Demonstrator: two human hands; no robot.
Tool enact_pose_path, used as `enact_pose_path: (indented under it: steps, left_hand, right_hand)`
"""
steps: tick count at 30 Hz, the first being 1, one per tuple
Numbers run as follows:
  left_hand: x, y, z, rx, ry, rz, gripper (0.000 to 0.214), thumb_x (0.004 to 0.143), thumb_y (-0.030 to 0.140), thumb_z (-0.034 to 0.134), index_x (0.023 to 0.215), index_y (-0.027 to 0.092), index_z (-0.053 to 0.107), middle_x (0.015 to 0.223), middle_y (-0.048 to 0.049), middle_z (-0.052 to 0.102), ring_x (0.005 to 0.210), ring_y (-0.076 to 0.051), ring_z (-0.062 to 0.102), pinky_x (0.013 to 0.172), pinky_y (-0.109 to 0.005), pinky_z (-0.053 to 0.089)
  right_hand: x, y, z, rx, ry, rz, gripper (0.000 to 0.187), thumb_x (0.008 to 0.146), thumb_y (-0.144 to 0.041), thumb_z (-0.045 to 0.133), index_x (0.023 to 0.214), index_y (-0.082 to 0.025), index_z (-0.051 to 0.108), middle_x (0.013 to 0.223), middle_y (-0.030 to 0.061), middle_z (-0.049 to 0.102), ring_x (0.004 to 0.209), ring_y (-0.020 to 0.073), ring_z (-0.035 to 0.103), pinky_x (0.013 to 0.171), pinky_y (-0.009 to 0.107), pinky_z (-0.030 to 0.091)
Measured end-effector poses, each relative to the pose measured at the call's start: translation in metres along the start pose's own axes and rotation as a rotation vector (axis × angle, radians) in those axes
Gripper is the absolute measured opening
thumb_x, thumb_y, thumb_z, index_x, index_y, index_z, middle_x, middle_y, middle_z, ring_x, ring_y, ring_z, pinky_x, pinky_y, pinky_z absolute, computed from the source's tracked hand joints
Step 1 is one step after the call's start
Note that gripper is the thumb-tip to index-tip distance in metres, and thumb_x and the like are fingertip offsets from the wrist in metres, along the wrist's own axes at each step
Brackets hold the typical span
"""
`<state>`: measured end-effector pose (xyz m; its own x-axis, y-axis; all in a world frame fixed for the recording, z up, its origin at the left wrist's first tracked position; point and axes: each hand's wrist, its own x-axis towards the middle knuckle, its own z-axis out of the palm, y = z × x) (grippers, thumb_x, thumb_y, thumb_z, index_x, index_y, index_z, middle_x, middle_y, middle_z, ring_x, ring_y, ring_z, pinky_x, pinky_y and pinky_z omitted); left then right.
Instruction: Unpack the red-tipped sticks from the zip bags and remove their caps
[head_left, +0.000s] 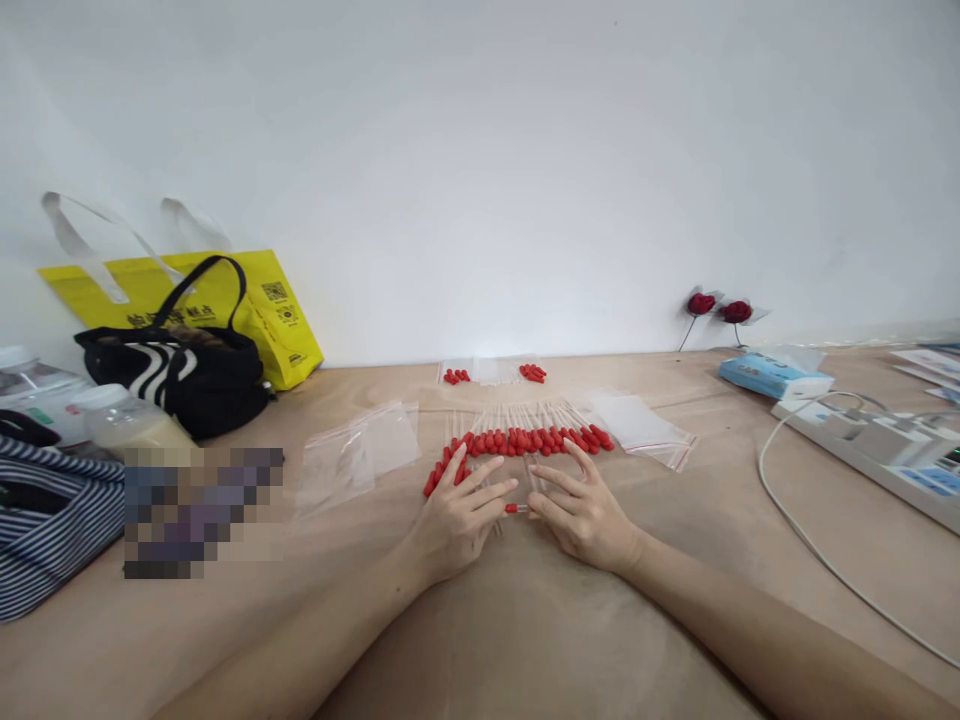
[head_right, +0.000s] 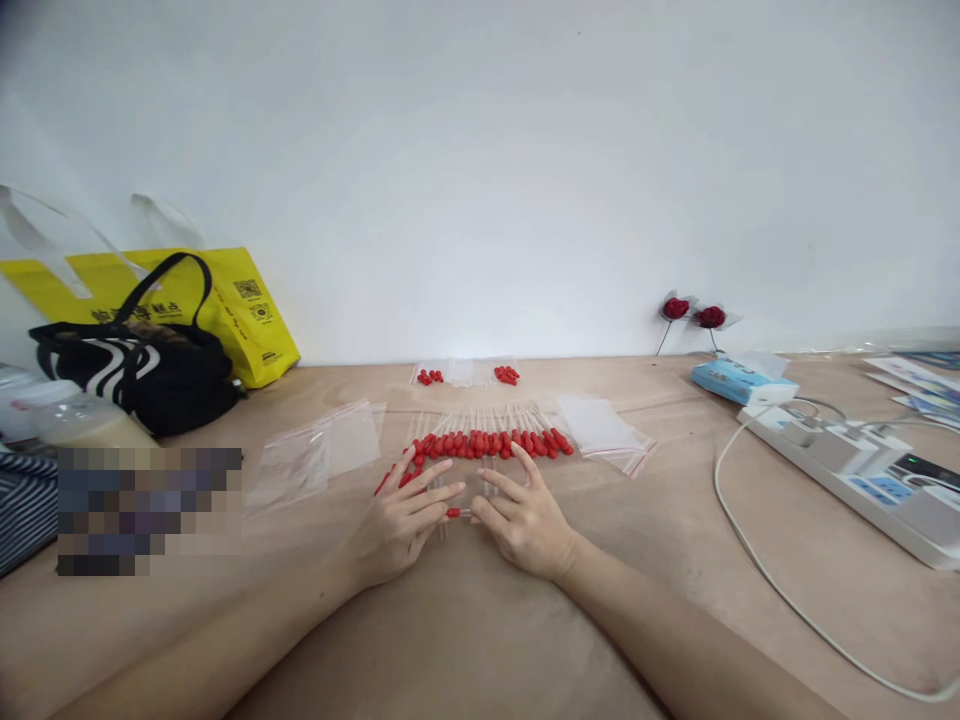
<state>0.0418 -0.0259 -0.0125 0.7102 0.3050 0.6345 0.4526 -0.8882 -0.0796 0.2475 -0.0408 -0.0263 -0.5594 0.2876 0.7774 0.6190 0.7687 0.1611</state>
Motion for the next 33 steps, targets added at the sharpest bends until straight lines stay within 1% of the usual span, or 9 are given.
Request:
enact_pose_path:
  steps: [9, 12, 15, 17, 20, 23, 25, 29, 33]
  left_hand:
    - [-0.002, -0.001, -0.002, 0.010, -0.005, 0.028, 0.021, 0.084, 0.010, 0.041, 0.079, 0.019, 0.059, 0.108, 0.0016, 0.064, 0.117, -0.019, 0.045, 0.108, -0.050, 0.006]
    - [-0.006, -0.007, -0.011, 0.064, -0.004, -0.013, 0.023, 0.084, 0.007, 0.038, 0.083, 0.018, 0.059, 0.105, -0.0024, 0.065, 0.114, -0.020, 0.047, 0.105, -0.049, 0.016]
    - [-0.009, -0.013, -0.021, 0.113, 0.049, -0.080, 0.019, 0.085, 0.012, 0.040, 0.087, 0.018, 0.059, 0.098, -0.0053, 0.065, 0.106, -0.020, 0.053, 0.096, -0.043, 0.034]
    - [-0.009, -0.018, -0.024, 0.101, 0.124, -0.186, 0.016, 0.085, 0.019, 0.044, 0.089, 0.019, 0.060, 0.091, -0.0056, 0.062, 0.092, -0.018, 0.057, 0.082, -0.034, 0.044]
    - [-0.009, -0.030, -0.027, 0.052, 0.200, -0.492, 0.023, 0.085, 0.026, 0.042, 0.094, 0.017, 0.061, 0.082, -0.0056, 0.054, 0.074, -0.015, 0.055, 0.066, -0.026, 0.047]
    - [-0.011, -0.048, -0.028, -0.038, 0.115, -0.881, 0.028, 0.080, 0.025, 0.040, 0.096, 0.014, 0.061, 0.079, -0.0050, 0.052, 0.071, -0.015, 0.054, 0.064, -0.027, 0.046]
    - [-0.013, -0.059, -0.028, -0.099, 0.024, -1.053, 0.030, 0.076, 0.025, 0.043, 0.097, 0.013, 0.060, 0.073, -0.0027, 0.053, 0.066, -0.015, 0.054, 0.062, -0.026, 0.045]
    - [-0.017, -0.066, -0.027, -0.148, -0.073, -1.142, 0.027, 0.070, 0.030, 0.051, 0.091, 0.014, 0.057, 0.058, 0.0026, 0.054, 0.053, -0.013, 0.053, 0.054, -0.024, 0.041]
    - [-0.017, -0.063, -0.029, -0.164, -0.149, -1.171, 0.021, 0.066, 0.037, 0.055, 0.075, 0.018, 0.055, 0.053, 0.0036, 0.056, 0.053, -0.014, 0.055, 0.052, -0.024, 0.038]
  right_hand:
    - [-0.001, -0.001, -0.002, 0.007, 0.017, -0.004, 0.015, 0.085, -0.014, 0.043, 0.081, -0.017, 0.057, 0.065, 0.0001, 0.065, 0.098, 0.0157, 0.057, 0.104, 0.052, 0.016]
    - [-0.004, 0.002, -0.006, -0.008, 0.009, 0.054, 0.017, 0.085, -0.013, 0.042, 0.082, -0.018, 0.057, 0.064, 0.0003, 0.064, 0.096, 0.0170, 0.057, 0.101, 0.051, 0.023]
    - [-0.008, 0.005, -0.008, -0.044, -0.003, 0.145, 0.015, 0.085, -0.016, 0.043, 0.085, -0.017, 0.058, 0.062, 0.0016, 0.061, 0.077, 0.0166, 0.059, 0.086, 0.043, 0.039]
    - [-0.010, 0.006, -0.006, -0.054, -0.038, 0.226, 0.019, 0.086, -0.020, 0.042, 0.092, -0.015, 0.059, 0.061, 0.0027, 0.058, 0.063, 0.0150, 0.055, 0.069, 0.034, 0.045]
    - [-0.014, 0.008, 0.000, -0.011, -0.106, 0.418, 0.030, 0.086, -0.019, 0.035, 0.109, -0.013, 0.054, 0.071, 0.0059, 0.055, 0.063, 0.0152, 0.053, 0.058, 0.027, 0.046]
    - [-0.018, 0.009, 0.005, 0.050, -0.179, 0.552, 0.038, 0.083, -0.014, 0.033, 0.118, -0.014, 0.047, 0.083, 0.0082, 0.052, 0.070, 0.0157, 0.054, 0.063, 0.027, 0.048]
    - [-0.019, 0.009, 0.007, 0.080, -0.221, 0.590, 0.040, 0.080, -0.011, 0.034, 0.118, -0.015, 0.047, 0.086, 0.0083, 0.050, 0.074, 0.0164, 0.054, 0.067, 0.028, 0.048]
    - [-0.019, 0.008, 0.008, 0.098, -0.264, 0.664, 0.040, 0.076, -0.007, 0.036, 0.113, -0.016, 0.049, 0.089, 0.0087, 0.049, 0.078, 0.0175, 0.053, 0.072, 0.030, 0.047]
    - [-0.017, 0.007, 0.009, 0.108, -0.282, 0.695, 0.039, 0.074, -0.004, 0.036, 0.110, -0.016, 0.048, 0.093, 0.0094, 0.048, 0.080, 0.0177, 0.052, 0.076, 0.032, 0.046]
